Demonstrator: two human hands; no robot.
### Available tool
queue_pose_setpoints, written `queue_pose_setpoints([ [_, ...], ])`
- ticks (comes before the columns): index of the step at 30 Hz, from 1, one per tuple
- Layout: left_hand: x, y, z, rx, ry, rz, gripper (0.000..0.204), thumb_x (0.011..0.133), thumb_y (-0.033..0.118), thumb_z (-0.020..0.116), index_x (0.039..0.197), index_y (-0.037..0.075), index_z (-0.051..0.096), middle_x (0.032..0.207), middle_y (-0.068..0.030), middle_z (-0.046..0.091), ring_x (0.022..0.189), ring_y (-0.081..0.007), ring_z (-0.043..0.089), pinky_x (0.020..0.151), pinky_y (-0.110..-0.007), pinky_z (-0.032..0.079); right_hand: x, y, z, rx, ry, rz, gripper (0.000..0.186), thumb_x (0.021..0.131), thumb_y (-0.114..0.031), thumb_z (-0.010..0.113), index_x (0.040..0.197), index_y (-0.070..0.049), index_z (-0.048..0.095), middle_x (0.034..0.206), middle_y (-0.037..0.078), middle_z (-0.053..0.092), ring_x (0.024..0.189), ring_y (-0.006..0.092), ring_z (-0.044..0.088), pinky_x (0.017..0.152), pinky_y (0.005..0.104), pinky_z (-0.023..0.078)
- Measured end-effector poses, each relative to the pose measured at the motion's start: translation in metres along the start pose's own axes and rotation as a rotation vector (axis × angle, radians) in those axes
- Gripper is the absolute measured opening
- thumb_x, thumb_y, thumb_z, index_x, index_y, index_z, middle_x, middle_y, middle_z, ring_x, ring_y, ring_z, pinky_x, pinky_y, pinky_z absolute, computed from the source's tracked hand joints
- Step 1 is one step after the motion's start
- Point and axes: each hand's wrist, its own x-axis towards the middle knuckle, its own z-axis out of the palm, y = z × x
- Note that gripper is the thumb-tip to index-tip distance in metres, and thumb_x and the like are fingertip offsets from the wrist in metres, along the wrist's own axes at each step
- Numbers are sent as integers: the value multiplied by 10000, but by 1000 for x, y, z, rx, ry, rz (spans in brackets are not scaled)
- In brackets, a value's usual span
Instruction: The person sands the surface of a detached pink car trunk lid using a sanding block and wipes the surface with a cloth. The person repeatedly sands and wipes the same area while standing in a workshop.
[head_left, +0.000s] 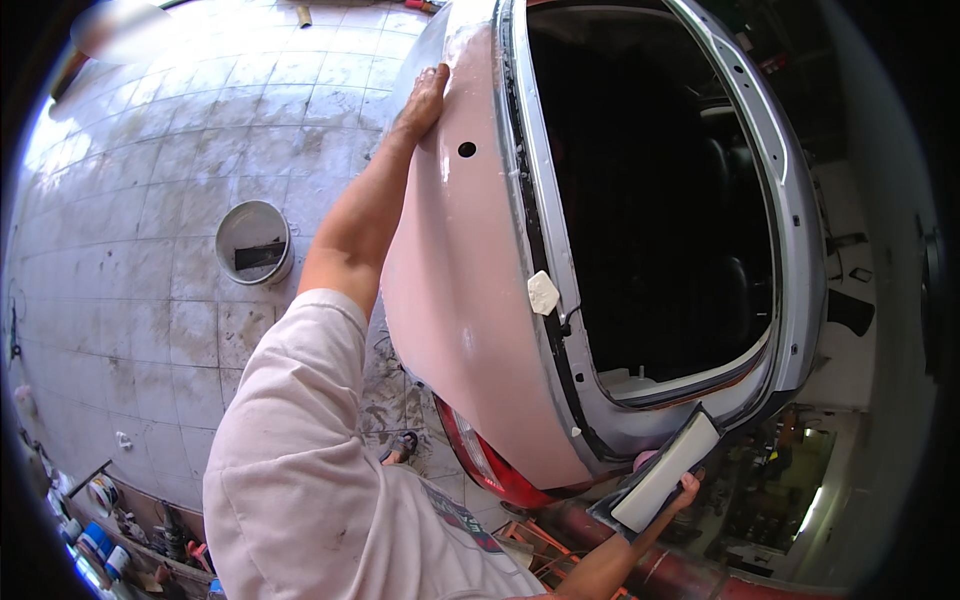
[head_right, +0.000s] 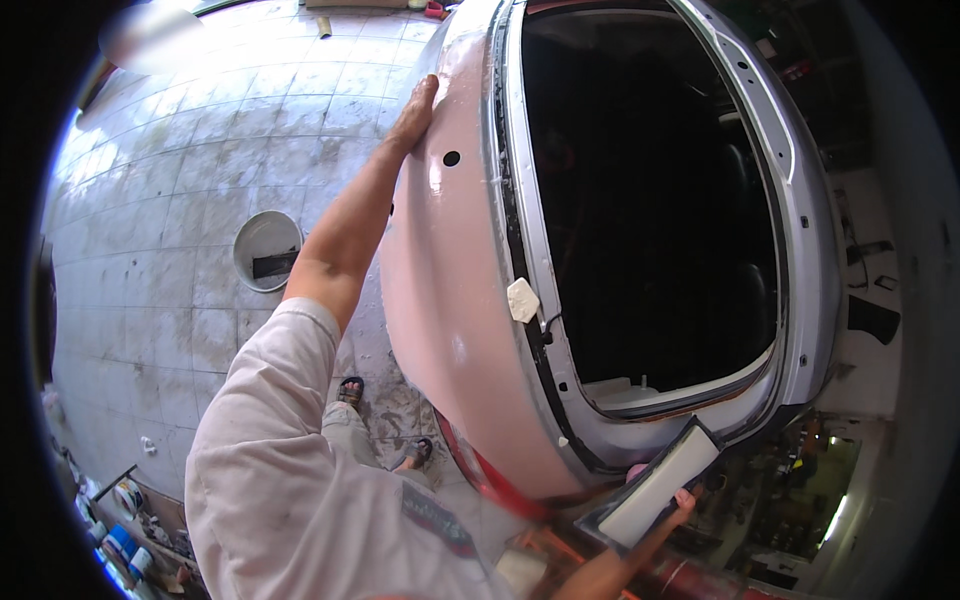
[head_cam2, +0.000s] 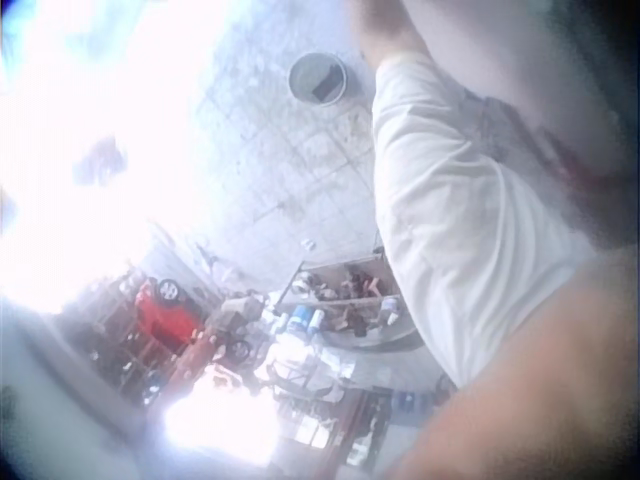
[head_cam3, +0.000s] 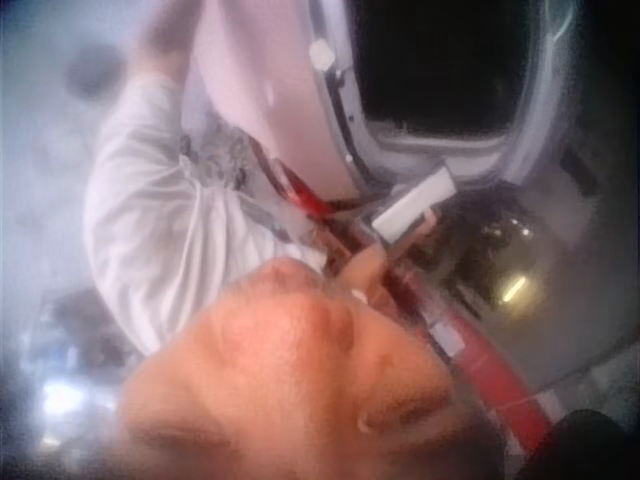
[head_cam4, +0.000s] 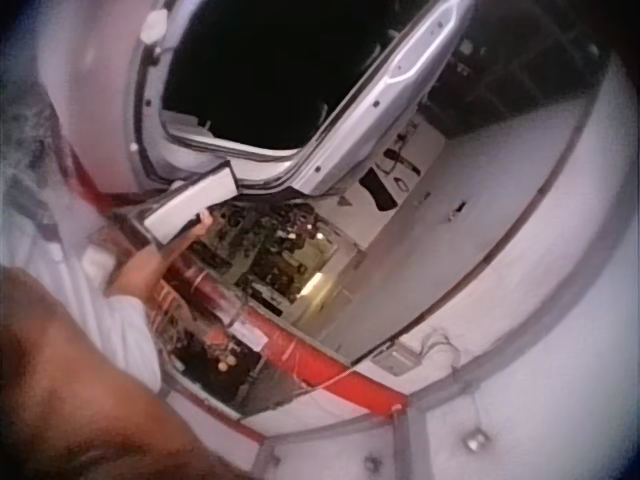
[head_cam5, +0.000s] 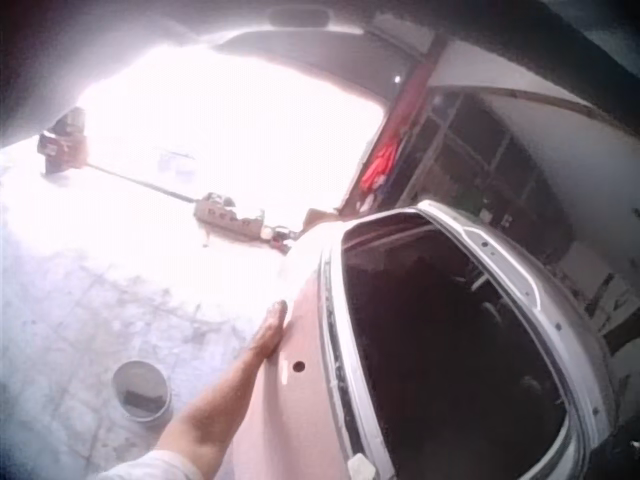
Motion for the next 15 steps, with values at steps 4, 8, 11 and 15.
queue_pose_setpoints([
  [4, -52, -26, -9, 106, 53, 168, 910, 1130, 645, 259, 1639, -109, 285, 1717, -341, 255, 1641, -425, 169, 1342, -445, 121, 7, 1, -15, 117, -87, 139, 548, 881, -363, 594, 1358, -100, 539, 1205, 122, 627, 1034, 307, 651, 855, 464, 579],
  [8, -165, 22, 12, 82, 28, 80, 907, 1134, 627, 265, 1665, -105, 194, 1737, -332, 208, 1646, -430, 148, 1340, -456, 109, 13, 7, -37, -32, -55, 2, 519, 897, -332, 582, 1313, -21, 564, 1224, 147, 651, 1066, 300, 655, 922, 438, 572],
  [11, -227, 30, 16, 156, 40, 142, 924, 1121, 644, 259, 1681, -86, 165, 1750, -323, 172, 1656, -416, 113, 1342, -455, 78, 107, 45, -139, -134, -277, -135, 491, 890, -259, 601, 1276, 45, 595, 1170, 145, 693, 1059, 242, 664, 969, 379, 542],
  [15, -316, 64, 21, 139, 57, 43, 966, 1102, 680, 275, 1687, -78, 148, 1760, -306, 156, 1664, -398, 86, 1343, -460, 66, 89, 40, -86, -124, -286, -153, 524, 868, -251, 674, 1290, 50, 599, 1228, 152, 659, 1110, 239, 640, 998, 374, 527],
])
